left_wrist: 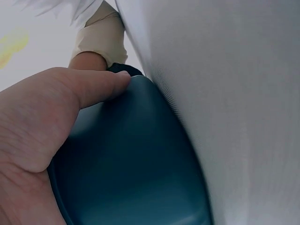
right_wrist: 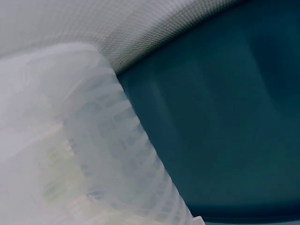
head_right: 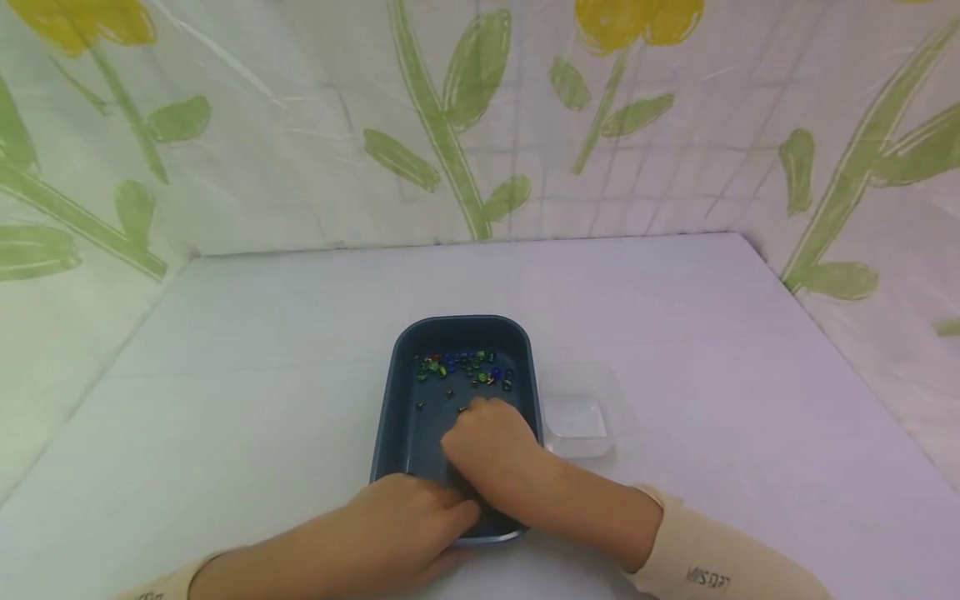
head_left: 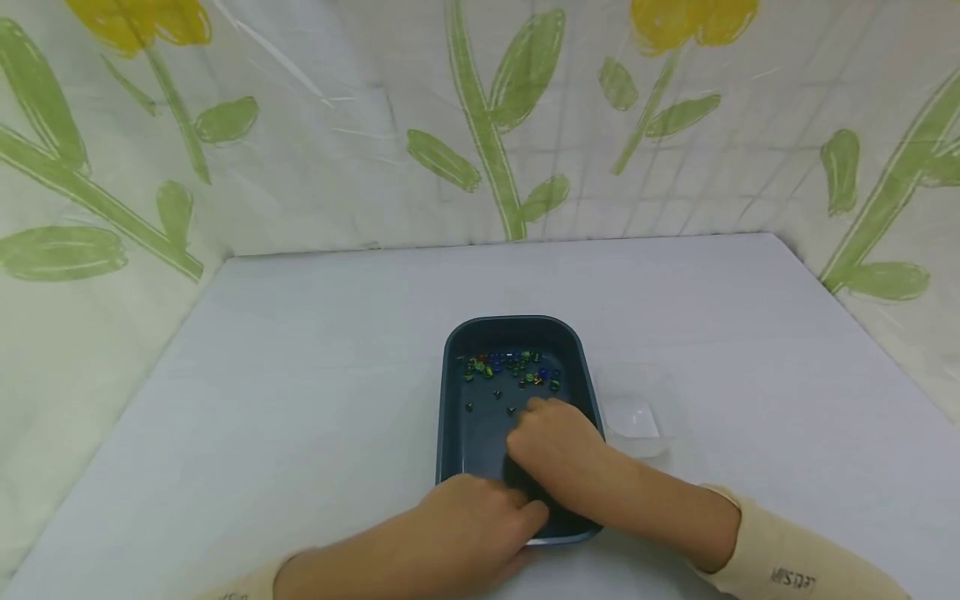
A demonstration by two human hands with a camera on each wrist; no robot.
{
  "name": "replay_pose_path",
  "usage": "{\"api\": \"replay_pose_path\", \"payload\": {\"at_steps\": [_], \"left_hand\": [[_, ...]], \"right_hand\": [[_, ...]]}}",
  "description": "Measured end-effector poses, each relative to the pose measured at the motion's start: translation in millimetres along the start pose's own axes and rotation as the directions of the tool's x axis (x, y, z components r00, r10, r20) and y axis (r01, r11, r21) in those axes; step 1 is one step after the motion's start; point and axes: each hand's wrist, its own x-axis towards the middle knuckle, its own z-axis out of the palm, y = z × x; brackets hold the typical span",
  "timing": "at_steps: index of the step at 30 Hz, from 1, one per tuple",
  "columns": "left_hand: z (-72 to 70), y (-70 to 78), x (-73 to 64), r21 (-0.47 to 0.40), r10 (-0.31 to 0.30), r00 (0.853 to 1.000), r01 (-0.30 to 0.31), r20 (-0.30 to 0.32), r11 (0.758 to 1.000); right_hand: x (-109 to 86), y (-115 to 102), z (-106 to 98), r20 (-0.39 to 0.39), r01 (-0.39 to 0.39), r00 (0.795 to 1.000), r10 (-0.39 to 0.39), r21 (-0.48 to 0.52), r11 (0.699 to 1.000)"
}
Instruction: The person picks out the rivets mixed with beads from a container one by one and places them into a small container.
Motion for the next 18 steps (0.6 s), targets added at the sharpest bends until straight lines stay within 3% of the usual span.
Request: {"api": "replay_pose_path", "payload": {"at_steps": [5,18], "left_hand": [[1.3,-0.1,-0.3,0.015,0.013,0.999,-0.012,-0.034,1.000],[2.0,-0.1,-0.4,0.021,0.011,0.999,-0.010,-0.036,1.000]], "right_hand": [[0.3,-0.1,0.5,0.017,0.025,1.000,-0.025,-0.011,1.000],[-0.8,-1.0,0.6,0.026,0.056,0.998,-0.055,-0.042,0.998]]}}
